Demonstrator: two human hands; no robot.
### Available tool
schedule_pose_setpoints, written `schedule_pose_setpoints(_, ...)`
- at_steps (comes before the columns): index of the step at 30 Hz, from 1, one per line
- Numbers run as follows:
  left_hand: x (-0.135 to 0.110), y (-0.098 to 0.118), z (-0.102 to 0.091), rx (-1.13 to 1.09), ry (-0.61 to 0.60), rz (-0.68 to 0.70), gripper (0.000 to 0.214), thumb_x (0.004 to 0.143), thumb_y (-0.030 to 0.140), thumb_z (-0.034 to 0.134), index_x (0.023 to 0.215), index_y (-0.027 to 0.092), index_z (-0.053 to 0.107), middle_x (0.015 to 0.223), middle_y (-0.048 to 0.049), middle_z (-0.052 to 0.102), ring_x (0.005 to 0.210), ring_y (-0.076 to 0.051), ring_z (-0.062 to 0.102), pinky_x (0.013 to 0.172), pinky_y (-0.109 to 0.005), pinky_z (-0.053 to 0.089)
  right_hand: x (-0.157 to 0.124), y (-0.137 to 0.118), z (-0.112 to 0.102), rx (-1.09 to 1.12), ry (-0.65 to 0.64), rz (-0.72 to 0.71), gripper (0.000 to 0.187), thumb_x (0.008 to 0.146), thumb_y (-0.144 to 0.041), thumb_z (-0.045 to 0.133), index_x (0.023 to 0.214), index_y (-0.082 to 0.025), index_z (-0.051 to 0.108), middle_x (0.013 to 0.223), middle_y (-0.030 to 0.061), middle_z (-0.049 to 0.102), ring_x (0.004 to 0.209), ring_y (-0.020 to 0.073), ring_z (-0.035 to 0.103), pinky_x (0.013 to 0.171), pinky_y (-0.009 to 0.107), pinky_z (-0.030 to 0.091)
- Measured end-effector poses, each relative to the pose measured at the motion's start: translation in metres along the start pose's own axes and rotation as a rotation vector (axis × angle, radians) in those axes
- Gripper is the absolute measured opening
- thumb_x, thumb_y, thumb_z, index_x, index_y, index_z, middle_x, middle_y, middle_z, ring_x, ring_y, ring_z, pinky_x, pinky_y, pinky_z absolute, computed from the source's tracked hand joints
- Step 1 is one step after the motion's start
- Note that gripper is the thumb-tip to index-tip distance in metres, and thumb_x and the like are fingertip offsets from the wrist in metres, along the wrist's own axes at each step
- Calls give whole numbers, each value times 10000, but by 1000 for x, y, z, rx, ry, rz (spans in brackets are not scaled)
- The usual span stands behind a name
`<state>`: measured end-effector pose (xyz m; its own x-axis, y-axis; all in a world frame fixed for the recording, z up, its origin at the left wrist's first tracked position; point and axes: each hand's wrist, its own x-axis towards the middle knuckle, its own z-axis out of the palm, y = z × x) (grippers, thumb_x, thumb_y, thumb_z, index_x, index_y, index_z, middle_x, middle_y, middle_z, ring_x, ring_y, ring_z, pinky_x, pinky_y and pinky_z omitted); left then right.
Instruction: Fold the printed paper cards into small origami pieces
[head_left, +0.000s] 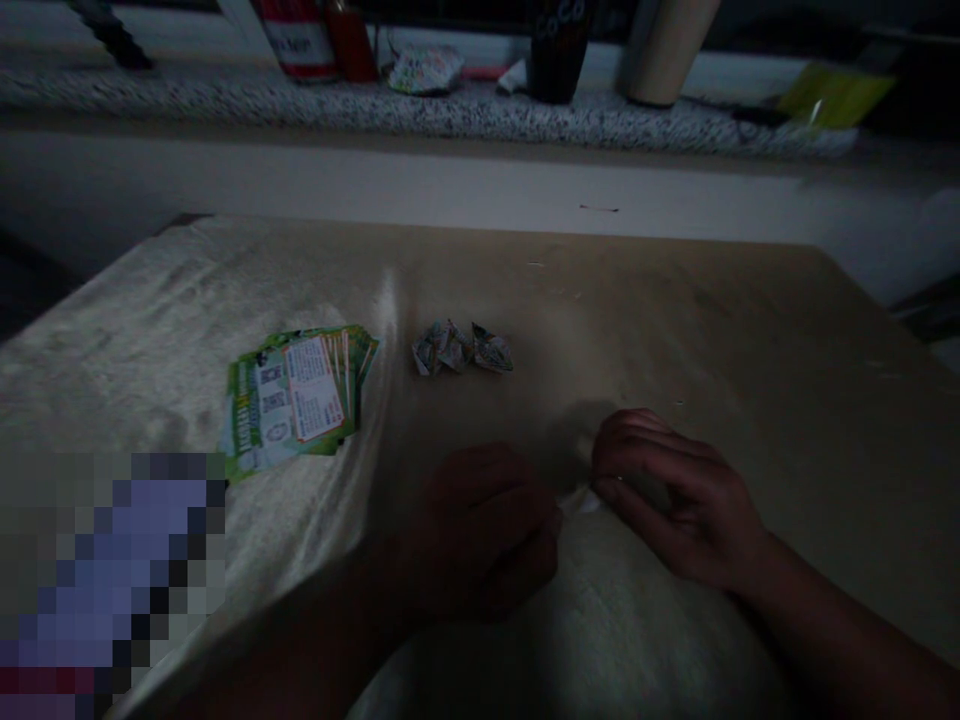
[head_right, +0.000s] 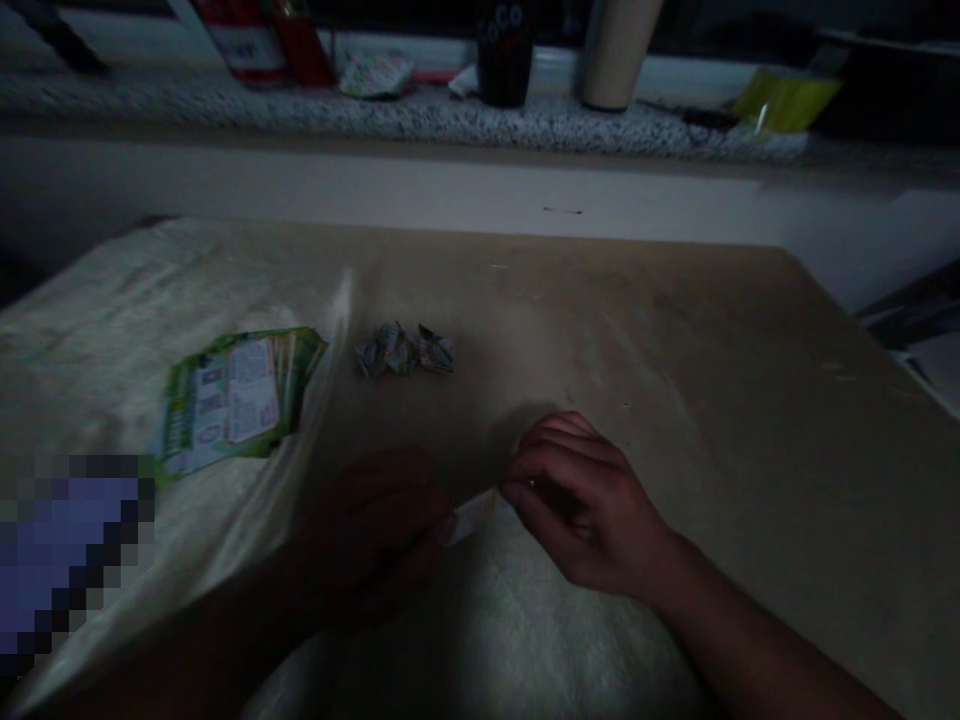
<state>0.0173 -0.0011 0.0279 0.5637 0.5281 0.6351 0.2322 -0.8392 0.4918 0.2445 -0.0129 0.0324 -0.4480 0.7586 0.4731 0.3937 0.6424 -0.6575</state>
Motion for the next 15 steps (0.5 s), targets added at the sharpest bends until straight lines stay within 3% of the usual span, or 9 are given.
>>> schedule_pose_setpoints(8,2,-2,-8,-49,59,-73,165,873,77,557,748,184,563,612,26,520,561,-108,465,536,-234,383,-1,8,-5,-56,79,81,92,917,-124,620,887,-207,645,770,32,683,747,199,655,725,378,522)
schedule_pose_setpoints(15,-7,-5,-7,-182,157,-273,170,908,119,592,746,170,577,606,55,482,513,-64,429,480,-194,326,-10,10,-2,34,207,245,67,954,-243,642,1000,-218,684,892,46,740,785,182,718,673,281,577)
